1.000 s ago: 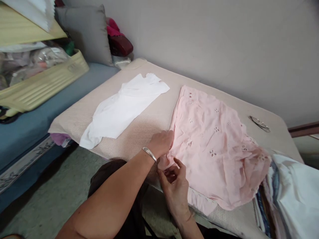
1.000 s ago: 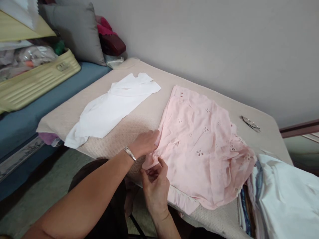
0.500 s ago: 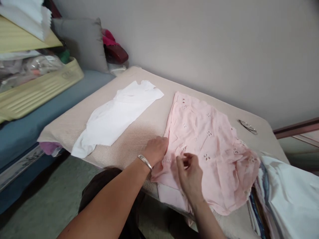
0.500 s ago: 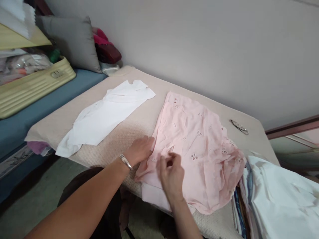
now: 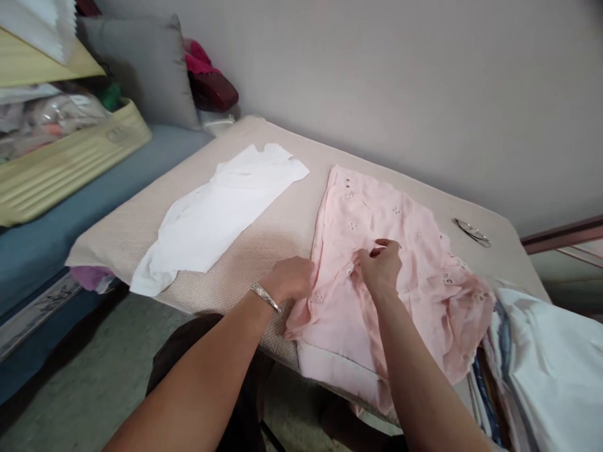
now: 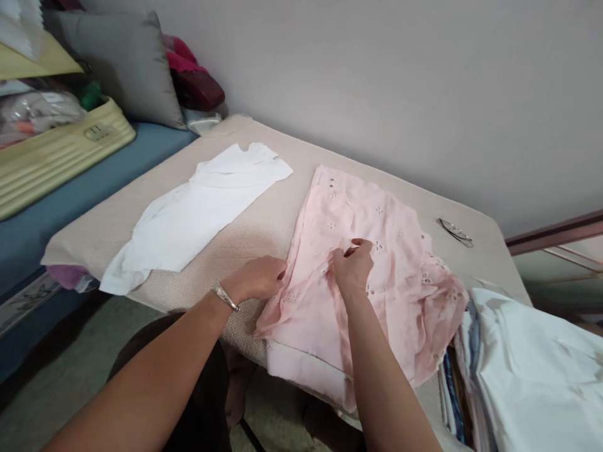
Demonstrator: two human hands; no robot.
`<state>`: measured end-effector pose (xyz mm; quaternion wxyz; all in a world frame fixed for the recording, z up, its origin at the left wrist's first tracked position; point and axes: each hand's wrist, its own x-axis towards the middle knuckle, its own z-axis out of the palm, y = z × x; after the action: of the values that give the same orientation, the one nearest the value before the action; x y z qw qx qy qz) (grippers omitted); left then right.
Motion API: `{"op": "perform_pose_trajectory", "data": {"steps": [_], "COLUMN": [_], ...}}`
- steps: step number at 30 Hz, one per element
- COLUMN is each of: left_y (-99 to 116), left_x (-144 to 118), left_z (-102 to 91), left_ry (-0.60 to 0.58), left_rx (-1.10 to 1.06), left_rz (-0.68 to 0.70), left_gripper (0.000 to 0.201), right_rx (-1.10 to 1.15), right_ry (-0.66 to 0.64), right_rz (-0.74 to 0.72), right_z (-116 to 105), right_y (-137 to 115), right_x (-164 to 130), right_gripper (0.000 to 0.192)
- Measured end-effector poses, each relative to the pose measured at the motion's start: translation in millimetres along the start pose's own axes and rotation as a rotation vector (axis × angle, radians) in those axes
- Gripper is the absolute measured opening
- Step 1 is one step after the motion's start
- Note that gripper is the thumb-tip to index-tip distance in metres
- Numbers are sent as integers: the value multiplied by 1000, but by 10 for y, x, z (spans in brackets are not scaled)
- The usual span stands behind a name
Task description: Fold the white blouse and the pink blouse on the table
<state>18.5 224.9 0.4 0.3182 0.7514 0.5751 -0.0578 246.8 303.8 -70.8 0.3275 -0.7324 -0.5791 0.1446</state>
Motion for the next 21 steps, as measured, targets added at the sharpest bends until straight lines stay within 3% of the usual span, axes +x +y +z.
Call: {"op": "perform_pose_trajectory", "data": {"steps": [3,8,11,15,18,21], "left_y": [23,24,46,106,153,216], "left_x": [-27,-48,-39,-26,-37,-62], "left_z": [-21,-34,30,187,274,288], "left_ry": [-50,-18,-20,25,62,40], "left_rx": [5,-22,6,76,65,32], "left_rz": [-6,-20,-31,-49,-62,-112], "left_gripper": [16,17,19,24,25,32], "right_rx": [-104,-158,-321,-427,-326,-279], "right_ry": [-51,-81,-74,37,-88,-216], "right_rz": [0,3,-40,-222,-323,-322], "right_z": [72,97,-5,-36,136,415], "right_y": [51,102,7,-258,-534,-833], "right_x": [-30,-57,-88,-49,197,683], "right_gripper": [45,43,43,33,23,19]}}
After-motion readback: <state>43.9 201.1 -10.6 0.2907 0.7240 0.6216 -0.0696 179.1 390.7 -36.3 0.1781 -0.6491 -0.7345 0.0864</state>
